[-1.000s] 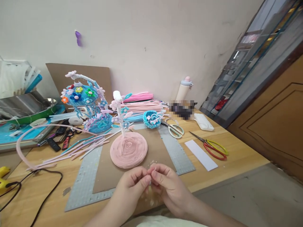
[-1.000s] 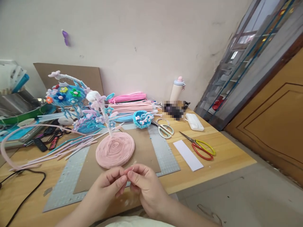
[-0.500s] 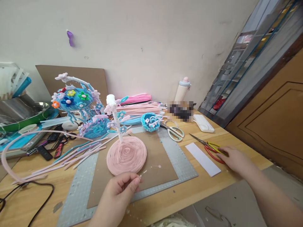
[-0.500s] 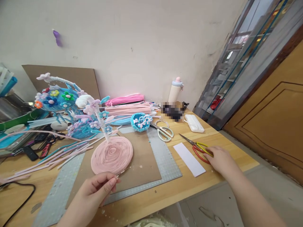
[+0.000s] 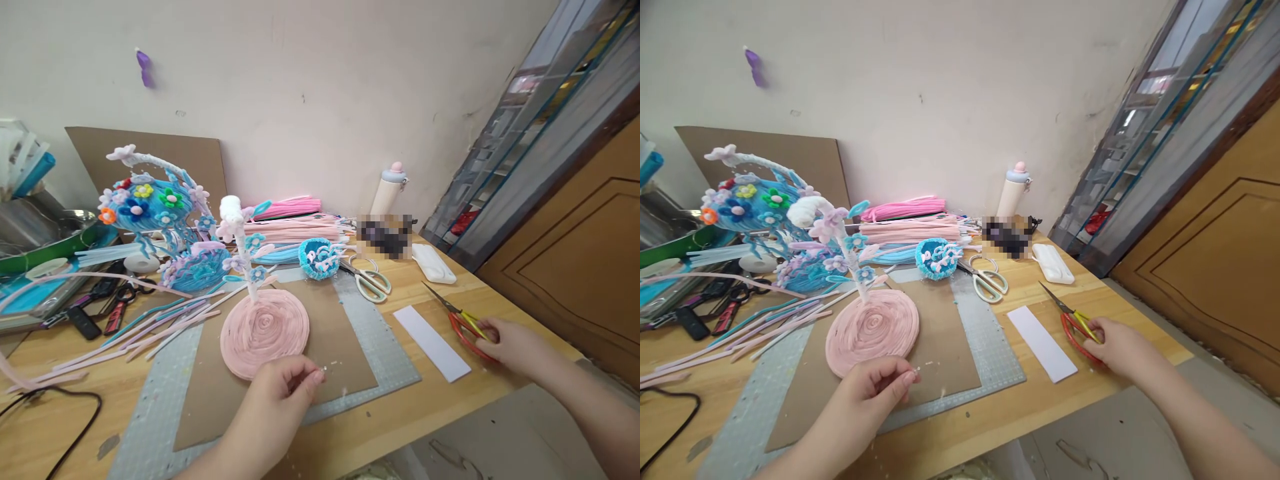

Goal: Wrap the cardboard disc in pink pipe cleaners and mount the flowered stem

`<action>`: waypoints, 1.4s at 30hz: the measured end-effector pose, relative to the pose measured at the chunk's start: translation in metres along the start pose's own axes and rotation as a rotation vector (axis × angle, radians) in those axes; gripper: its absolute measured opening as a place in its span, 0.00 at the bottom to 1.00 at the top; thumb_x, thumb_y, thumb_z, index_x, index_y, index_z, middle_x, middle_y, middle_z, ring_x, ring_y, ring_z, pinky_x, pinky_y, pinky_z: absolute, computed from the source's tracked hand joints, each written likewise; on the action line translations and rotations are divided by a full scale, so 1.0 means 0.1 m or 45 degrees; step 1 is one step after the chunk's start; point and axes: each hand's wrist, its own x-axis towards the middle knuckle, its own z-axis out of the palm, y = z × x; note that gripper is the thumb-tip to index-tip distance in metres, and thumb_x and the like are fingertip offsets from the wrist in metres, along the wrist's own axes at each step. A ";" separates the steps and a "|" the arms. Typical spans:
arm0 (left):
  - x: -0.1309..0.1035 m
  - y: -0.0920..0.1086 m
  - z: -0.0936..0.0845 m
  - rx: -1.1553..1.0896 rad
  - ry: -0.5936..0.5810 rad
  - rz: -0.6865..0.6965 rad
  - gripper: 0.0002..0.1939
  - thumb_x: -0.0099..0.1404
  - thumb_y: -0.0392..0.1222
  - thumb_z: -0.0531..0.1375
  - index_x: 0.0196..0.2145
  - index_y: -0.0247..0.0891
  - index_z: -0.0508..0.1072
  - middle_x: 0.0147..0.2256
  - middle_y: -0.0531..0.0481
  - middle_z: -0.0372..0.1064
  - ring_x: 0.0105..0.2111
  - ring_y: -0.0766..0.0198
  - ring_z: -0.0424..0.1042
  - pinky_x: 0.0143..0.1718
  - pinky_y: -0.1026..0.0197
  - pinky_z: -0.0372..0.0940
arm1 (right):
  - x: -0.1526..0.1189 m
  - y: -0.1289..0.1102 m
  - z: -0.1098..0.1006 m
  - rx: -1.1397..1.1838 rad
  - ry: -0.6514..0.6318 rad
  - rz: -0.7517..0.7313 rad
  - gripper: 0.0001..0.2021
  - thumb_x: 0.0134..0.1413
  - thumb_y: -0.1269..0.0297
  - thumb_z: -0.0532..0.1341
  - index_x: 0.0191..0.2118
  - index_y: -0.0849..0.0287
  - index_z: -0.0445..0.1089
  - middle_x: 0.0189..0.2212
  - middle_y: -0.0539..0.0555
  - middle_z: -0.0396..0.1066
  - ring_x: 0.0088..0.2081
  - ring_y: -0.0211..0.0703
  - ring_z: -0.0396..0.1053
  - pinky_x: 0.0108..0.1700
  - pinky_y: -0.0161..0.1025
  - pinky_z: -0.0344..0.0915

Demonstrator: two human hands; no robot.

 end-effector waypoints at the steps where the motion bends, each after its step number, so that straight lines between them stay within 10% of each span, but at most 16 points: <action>1: 0.02 -0.03 0.00 0.004 0.012 -0.014 0.18 0.63 0.54 0.54 0.25 0.36 0.68 0.21 0.57 0.54 0.24 0.67 0.52 0.25 0.64 0.47 | 0.00 -0.02 -0.01 0.000 -0.046 0.008 0.02 0.40 0.67 0.64 0.24 0.56 0.75 0.22 0.59 0.77 0.24 0.53 0.74 0.25 0.40 0.64; 13: 0.12 -0.25 0.00 -0.233 0.055 -0.013 0.22 0.56 0.61 0.59 0.26 0.36 0.69 0.18 0.60 0.49 0.20 0.70 0.46 0.22 0.65 0.42 | 0.61 -1.53 0.32 0.060 -0.165 -0.400 0.14 0.63 0.63 0.58 0.52 0.61 0.69 0.53 0.61 0.69 0.53 0.50 0.67 0.56 0.49 0.63; 19: 0.11 -0.28 0.01 -0.337 0.037 -0.009 0.25 0.55 0.63 0.60 0.28 0.35 0.71 0.17 0.61 0.48 0.18 0.71 0.47 0.21 0.65 0.42 | 0.81 -1.55 0.36 0.136 -0.332 -0.406 0.14 0.60 0.62 0.62 0.49 0.61 0.70 0.48 0.58 0.71 0.48 0.49 0.70 0.51 0.52 0.67; 27: 0.10 -0.22 0.01 -0.514 0.045 -0.066 0.27 0.50 0.67 0.61 0.26 0.36 0.69 0.13 0.63 0.47 0.16 0.72 0.44 0.19 0.65 0.39 | -0.27 -1.25 -0.02 0.692 -0.537 -0.232 0.22 0.57 0.49 0.55 0.49 0.60 0.70 0.41 0.60 0.75 0.39 0.49 0.72 0.37 0.40 0.67; 30: 0.10 -0.21 0.00 -0.594 0.021 -0.104 0.27 0.49 0.67 0.62 0.26 0.36 0.69 0.12 0.63 0.48 0.15 0.73 0.45 0.19 0.65 0.39 | -0.86 -1.39 -0.02 1.538 -0.889 -0.121 0.27 0.45 0.40 0.63 0.42 0.59 0.68 0.35 0.57 0.72 0.33 0.44 0.67 0.34 0.38 0.63; 33: 0.09 -0.19 0.00 -0.658 0.038 -0.126 0.25 0.51 0.64 0.62 0.27 0.35 0.70 0.14 0.62 0.50 0.15 0.74 0.46 0.20 0.66 0.38 | -1.23 -1.58 0.02 1.663 -1.231 -0.080 0.33 0.35 0.34 0.67 0.37 0.58 0.65 0.25 0.49 0.67 0.24 0.35 0.57 0.28 0.33 0.55; 39: 0.05 -0.15 -0.01 -0.688 0.076 -0.100 0.26 0.49 0.63 0.66 0.27 0.34 0.71 0.13 0.63 0.49 0.16 0.75 0.44 0.20 0.65 0.37 | -1.40 -1.83 0.07 1.262 -1.191 0.046 0.19 0.32 0.67 0.70 0.25 0.57 0.55 0.21 0.42 0.53 0.25 0.32 0.51 0.25 0.30 0.47; 42: 0.05 -0.13 0.00 -0.625 0.064 -0.104 0.27 0.48 0.65 0.65 0.27 0.34 0.72 0.13 0.64 0.47 0.16 0.75 0.43 0.20 0.65 0.36 | -1.41 -1.90 0.10 1.311 -1.247 0.048 0.16 0.35 0.67 0.66 0.23 0.56 0.54 0.19 0.41 0.51 0.23 0.31 0.51 0.24 0.30 0.46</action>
